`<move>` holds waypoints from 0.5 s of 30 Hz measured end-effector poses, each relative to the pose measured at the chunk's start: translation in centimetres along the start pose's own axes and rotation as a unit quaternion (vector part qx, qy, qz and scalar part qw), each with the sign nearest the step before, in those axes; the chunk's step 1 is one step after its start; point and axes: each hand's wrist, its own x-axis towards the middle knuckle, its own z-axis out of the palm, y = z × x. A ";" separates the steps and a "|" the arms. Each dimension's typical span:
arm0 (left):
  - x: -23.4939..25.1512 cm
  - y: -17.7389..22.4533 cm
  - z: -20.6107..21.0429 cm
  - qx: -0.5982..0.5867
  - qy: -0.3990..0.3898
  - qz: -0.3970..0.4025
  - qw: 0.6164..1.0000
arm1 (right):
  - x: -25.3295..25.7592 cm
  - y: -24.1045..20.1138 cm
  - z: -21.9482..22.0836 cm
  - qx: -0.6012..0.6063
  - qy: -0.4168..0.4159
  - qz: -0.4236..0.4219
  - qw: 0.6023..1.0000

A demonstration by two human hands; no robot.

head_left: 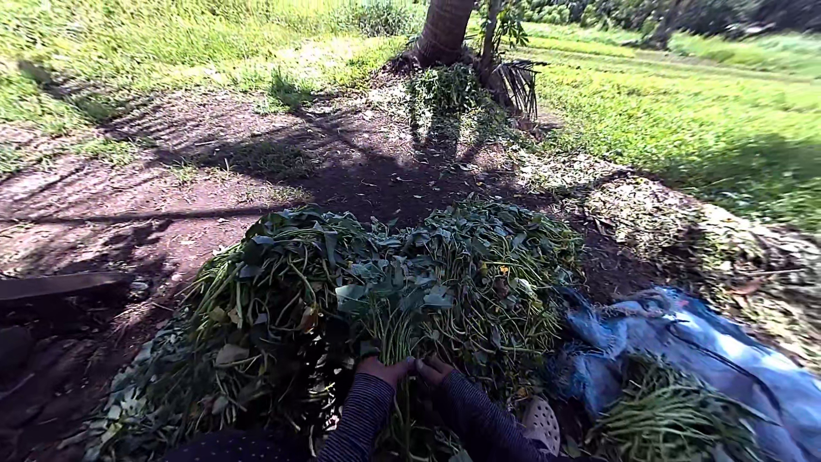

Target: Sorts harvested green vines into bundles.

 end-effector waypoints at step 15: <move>2.2 -1.8 -4.0 -0.138 0.182 -0.009 0.973 | -0.3 5.3 -0.3 -0.434 -0.066 0.035 0.898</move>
